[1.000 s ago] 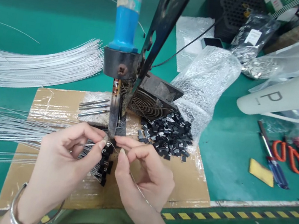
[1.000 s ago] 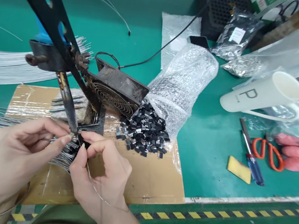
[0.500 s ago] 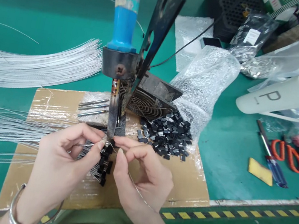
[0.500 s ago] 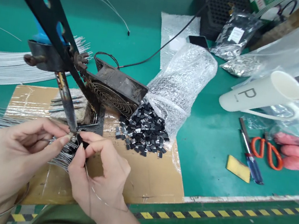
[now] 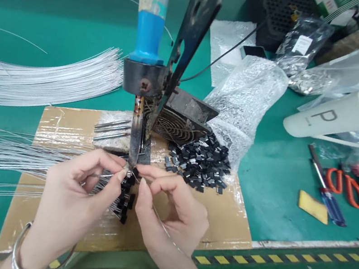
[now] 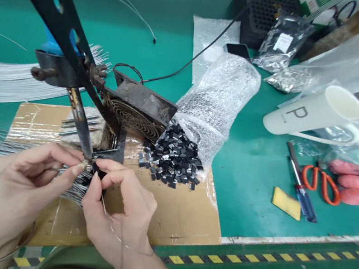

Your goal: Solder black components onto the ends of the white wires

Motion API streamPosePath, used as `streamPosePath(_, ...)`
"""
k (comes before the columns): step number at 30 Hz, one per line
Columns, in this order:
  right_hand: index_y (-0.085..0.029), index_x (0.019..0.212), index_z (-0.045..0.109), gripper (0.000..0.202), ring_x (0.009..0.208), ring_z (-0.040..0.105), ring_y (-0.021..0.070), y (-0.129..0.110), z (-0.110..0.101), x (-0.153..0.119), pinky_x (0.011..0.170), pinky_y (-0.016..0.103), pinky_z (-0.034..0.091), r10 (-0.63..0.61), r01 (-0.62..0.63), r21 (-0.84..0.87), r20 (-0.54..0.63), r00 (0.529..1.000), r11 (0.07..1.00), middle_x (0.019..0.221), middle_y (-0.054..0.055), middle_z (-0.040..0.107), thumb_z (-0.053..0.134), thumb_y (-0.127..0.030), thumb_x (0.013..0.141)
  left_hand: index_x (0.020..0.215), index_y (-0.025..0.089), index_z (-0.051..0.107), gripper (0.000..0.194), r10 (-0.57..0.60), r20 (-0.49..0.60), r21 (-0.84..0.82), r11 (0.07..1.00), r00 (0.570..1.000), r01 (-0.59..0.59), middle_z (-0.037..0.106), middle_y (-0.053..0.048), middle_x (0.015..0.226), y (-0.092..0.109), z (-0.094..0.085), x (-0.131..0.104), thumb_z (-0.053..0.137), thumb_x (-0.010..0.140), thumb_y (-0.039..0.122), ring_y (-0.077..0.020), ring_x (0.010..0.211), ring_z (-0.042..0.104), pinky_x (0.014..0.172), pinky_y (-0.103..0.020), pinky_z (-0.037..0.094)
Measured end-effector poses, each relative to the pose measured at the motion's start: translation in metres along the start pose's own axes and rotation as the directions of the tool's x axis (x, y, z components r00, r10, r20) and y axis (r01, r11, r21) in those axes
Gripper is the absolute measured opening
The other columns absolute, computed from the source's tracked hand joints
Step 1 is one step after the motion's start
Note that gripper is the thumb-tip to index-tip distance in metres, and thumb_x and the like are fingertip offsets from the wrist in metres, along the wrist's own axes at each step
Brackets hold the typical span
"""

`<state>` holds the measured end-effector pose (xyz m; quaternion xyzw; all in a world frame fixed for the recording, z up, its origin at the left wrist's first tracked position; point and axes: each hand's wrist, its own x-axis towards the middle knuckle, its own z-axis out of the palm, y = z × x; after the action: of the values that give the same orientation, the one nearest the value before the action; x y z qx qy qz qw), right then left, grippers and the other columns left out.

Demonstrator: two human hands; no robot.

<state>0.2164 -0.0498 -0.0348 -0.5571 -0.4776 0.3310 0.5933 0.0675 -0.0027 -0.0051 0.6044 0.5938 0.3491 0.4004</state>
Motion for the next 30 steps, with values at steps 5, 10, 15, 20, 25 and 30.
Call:
streamPosePath(5, -0.024, 0.086, 0.065, 0.020, 0.097, 0.085, 0.0202, -0.0011, 0.0005, 0.0016, 0.086, 0.029, 0.067, -0.002, 0.002, 0.000, -0.004, 1.000, 1.000, 0.108, 0.004, 0.086, 0.073, -0.006, 0.090, 0.075, 0.024, 0.076, 0.008, -0.015, 0.017, 0.005, 1.000, 1.000, 0.015, 0.080, 0.001, 0.082, 0.0026, -0.0001, 0.0024, 0.076, 0.082, 0.019, -0.0108, 0.061, 0.065, 0.046, -0.018, 0.042)
streamPosePath(10, -0.024, 0.087, 0.065, 0.021, 0.095, 0.084, 0.0198, -0.0007, 0.0006, 0.0024, 0.086, 0.030, 0.068, -0.004, 0.004, 0.002, -0.007, 1.000, 1.000, 0.108, 0.004, 0.086, 0.073, -0.005, 0.091, 0.076, 0.024, 0.076, 0.008, -0.030, 0.029, 0.008, 1.000, 0.999, 0.030, 0.080, 0.000, 0.082, 0.0026, 0.0005, 0.0033, 0.076, 0.082, 0.021, -0.0124, 0.063, 0.066, 0.044, -0.020, 0.038)
streamPosePath(15, -0.024, 0.086, 0.065, 0.020, 0.096, 0.084, 0.0190, -0.0009, 0.0009, 0.0018, 0.086, 0.028, 0.067, 0.007, -0.007, 0.005, -0.009, 1.000, 1.000, 0.107, 0.004, 0.086, 0.074, -0.006, 0.091, 0.076, 0.025, 0.076, 0.008, -0.019, 0.026, 0.005, 1.000, 0.999, 0.019, 0.079, 0.002, 0.082, 0.0025, 0.0003, 0.0024, 0.076, 0.083, 0.020, -0.0088, 0.057, 0.059, 0.045, -0.018, 0.038)
streamPosePath(20, -0.024, 0.085, 0.066, 0.020, 0.097, 0.084, 0.0211, -0.0011, 0.0021, 0.0022, 0.086, 0.031, 0.068, 0.005, -0.005, 0.006, -0.019, 1.000, 1.000, 0.106, 0.006, 0.086, 0.073, -0.006, 0.090, 0.075, 0.025, 0.077, 0.008, -0.058, 0.019, -0.032, 0.998, 0.998, 0.059, 0.080, 0.002, 0.084, 0.0024, 0.0009, 0.0036, 0.077, 0.081, 0.019, -0.0088, 0.061, 0.064, 0.049, -0.016, 0.044)
streamPosePath(25, -0.024, 0.084, 0.064, 0.019, 0.096, 0.085, 0.0234, -0.0028, 0.0023, 0.0034, 0.083, 0.033, 0.070, -0.007, 0.007, -0.018, -0.016, 1.000, 1.000, 0.105, 0.007, 0.086, 0.072, -0.008, 0.091, 0.074, 0.025, 0.078, 0.009, -0.036, 0.009, -0.047, 0.998, 0.999, 0.036, 0.080, 0.002, 0.082, 0.0040, 0.0000, 0.0037, 0.076, 0.080, 0.018, -0.0096, 0.064, 0.069, 0.054, -0.015, 0.050)
streamPosePath(30, -0.025, 0.086, 0.065, 0.020, 0.098, 0.085, 0.0233, -0.0024, 0.0015, 0.0029, 0.085, 0.033, 0.070, -0.013, 0.013, -0.006, -0.005, 1.000, 1.000, 0.107, 0.007, 0.086, 0.072, -0.006, 0.089, 0.076, 0.025, 0.077, 0.008, -0.033, 0.010, -0.026, 0.999, 0.999, 0.033, 0.081, 0.001, 0.085, 0.0039, -0.0013, 0.0031, 0.077, 0.081, 0.019, -0.0110, 0.065, 0.068, 0.050, -0.018, 0.045)
